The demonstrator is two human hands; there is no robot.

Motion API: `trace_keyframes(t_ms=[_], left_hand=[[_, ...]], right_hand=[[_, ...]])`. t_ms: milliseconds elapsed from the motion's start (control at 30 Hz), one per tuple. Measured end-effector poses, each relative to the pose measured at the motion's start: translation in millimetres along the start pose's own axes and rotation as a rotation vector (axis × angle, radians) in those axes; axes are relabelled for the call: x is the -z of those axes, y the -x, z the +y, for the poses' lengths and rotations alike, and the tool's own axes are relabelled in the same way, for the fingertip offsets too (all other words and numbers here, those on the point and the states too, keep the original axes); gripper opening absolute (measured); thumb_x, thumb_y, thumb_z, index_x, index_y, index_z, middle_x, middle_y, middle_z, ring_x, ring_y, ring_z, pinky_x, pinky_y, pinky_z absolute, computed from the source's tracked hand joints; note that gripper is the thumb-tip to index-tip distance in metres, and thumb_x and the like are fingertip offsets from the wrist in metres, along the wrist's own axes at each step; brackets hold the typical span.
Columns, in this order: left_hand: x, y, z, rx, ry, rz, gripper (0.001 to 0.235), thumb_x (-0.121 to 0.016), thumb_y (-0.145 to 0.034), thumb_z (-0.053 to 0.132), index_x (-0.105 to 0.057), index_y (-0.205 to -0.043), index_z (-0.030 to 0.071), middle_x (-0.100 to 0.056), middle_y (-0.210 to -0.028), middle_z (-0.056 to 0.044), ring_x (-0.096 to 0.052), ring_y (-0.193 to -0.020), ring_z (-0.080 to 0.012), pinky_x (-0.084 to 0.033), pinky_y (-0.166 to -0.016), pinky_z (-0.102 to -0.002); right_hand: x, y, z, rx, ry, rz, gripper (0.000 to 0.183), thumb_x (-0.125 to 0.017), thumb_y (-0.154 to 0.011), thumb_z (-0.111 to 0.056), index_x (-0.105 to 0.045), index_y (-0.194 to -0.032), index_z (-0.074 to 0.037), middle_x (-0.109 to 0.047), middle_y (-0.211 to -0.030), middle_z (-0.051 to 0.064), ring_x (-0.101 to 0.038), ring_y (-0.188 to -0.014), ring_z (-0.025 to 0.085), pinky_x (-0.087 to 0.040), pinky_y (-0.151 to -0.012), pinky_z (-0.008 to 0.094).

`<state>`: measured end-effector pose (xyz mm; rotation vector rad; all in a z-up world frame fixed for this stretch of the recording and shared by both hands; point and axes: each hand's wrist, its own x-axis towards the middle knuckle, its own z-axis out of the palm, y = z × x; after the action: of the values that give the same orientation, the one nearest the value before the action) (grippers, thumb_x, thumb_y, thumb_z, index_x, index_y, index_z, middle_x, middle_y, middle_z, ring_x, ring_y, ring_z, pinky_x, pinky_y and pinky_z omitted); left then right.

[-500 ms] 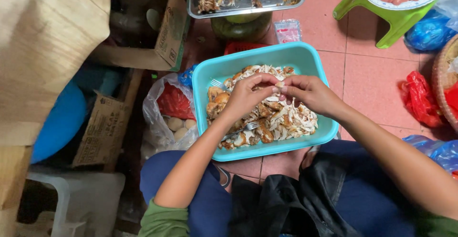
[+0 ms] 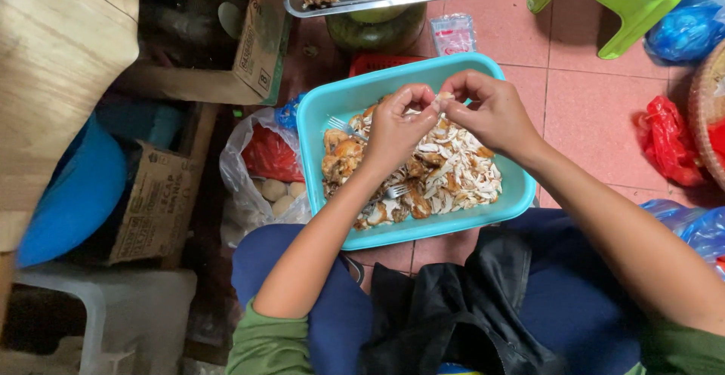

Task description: Shredding cooked chicken by hand and using a fork into a plastic tub.

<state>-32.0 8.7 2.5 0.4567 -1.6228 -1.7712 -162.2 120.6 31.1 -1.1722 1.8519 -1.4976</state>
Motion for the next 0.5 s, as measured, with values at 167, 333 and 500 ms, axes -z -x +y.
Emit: trace_keyframes(t_ms=[167, 333, 500], left_hand=[[4, -5, -9, 0.015, 0.046, 0.039, 0.011, -0.073, -0.085, 0.005, -0.067, -0.094, 0.006, -0.057, -0.08, -0.003, -0.057, -0.069, -0.0032, -0.06, -0.058, -0.023], [19, -2, 12, -0.003, 0.02, -0.006, 0.011, -0.071, -0.087, 0.005, -0.067, -0.096, 0.01, -0.059, -0.08, -0.001, -0.059, -0.063, -0.0013, -0.056, -0.056, -0.02], [34, 9, 6, -0.148, -0.518, -0.388, 0.026, -0.063, -0.089, -0.009, -0.077, -0.104, 0.006, -0.076, -0.094, -0.019, -0.074, -0.091, -0.0364, -0.06, -0.083, -0.043]], right_hand=[[-5, -17, 5, 0.071, 0.208, 0.033, 0.013, -0.076, -0.091, -0.007, -0.074, -0.104, -0.008, -0.062, -0.075, 0.004, -0.065, -0.063, 0.014, -0.055, -0.055, 0.027], [17, -41, 67, 0.004, 0.587, -0.022, 0.022, -0.074, -0.091, -0.022, -0.075, -0.108, -0.008, -0.072, -0.081, 0.013, -0.071, -0.081, 0.034, -0.055, -0.072, 0.049], [-12, -39, 177, -0.222, 1.247, -0.45, 0.032, -0.076, -0.088, -0.027, -0.072, -0.106, -0.001, -0.077, -0.091, 0.02, -0.077, -0.091, 0.04, -0.06, -0.074, 0.058]])
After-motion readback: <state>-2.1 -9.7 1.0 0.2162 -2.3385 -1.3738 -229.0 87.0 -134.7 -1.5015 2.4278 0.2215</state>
